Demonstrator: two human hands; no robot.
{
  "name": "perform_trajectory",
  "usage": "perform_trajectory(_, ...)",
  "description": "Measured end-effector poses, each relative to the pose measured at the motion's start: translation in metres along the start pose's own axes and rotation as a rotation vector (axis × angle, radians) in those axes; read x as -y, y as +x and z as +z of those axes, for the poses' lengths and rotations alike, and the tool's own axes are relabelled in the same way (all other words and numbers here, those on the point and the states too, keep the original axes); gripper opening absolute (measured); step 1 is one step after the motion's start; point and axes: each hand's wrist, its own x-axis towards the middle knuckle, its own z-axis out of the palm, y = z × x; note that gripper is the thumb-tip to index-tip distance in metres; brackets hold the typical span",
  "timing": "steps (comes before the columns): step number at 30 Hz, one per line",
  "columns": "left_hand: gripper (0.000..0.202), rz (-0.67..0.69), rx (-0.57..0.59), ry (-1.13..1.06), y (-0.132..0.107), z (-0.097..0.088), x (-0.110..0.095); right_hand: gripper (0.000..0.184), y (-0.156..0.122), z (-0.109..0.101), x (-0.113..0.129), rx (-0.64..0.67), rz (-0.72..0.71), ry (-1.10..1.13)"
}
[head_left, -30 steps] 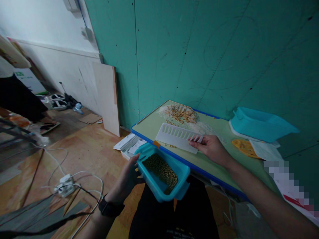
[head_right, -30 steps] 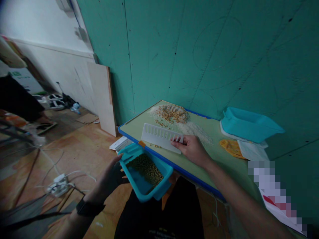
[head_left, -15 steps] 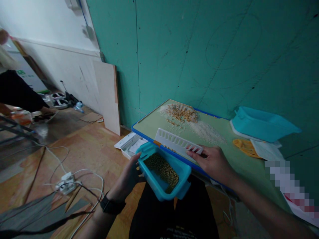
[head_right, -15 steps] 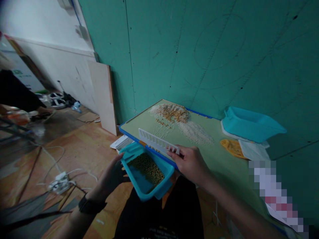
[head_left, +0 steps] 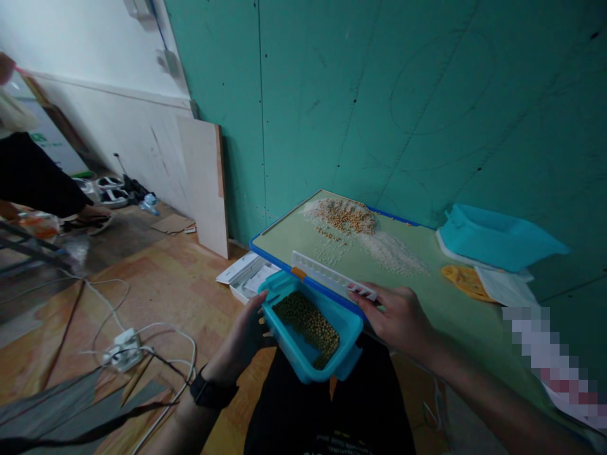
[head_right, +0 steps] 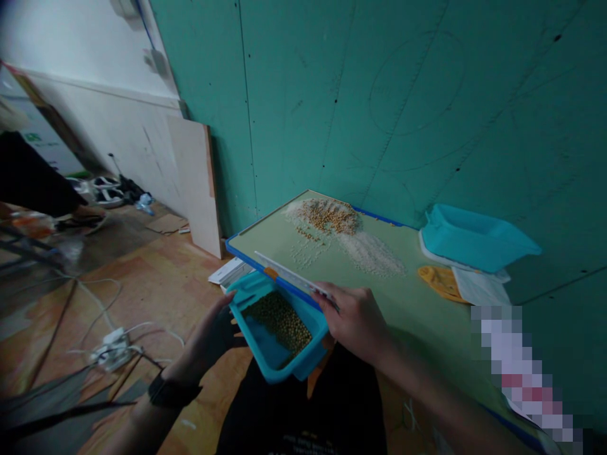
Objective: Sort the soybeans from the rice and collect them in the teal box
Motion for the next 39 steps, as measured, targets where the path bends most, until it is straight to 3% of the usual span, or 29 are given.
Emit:
perform_trajectory(3,0.057,-0.012,-0.049,0.012,0.0,0.0,0.001,0.038,0.009,0.012,0.004,0.015,-0.095,-0.081)
perform_trajectory(9,0.047,-0.04,-0.138,-0.036,0.004,0.0,0.003,0.054,0.041,0.041,0.032,0.194,-0.155,-0.331)
perform_trajectory(17,0.039,-0.066,-0.118,-0.069,0.008,-0.004,0.008,0.052,0.062,0.067,0.071,0.257,-0.006,-0.575)
perform_trajectory(26,0.042,-0.07,-0.104,-0.049,0.004,0.0,0.007,0.05,0.055,0.048,0.067,0.265,0.143,-0.578)
perform_trajectory(39,0.04,-0.075,-0.076,-0.063,0.007,-0.001,0.008,0.058,0.024,0.012,0.031,0.341,0.24,-0.695)
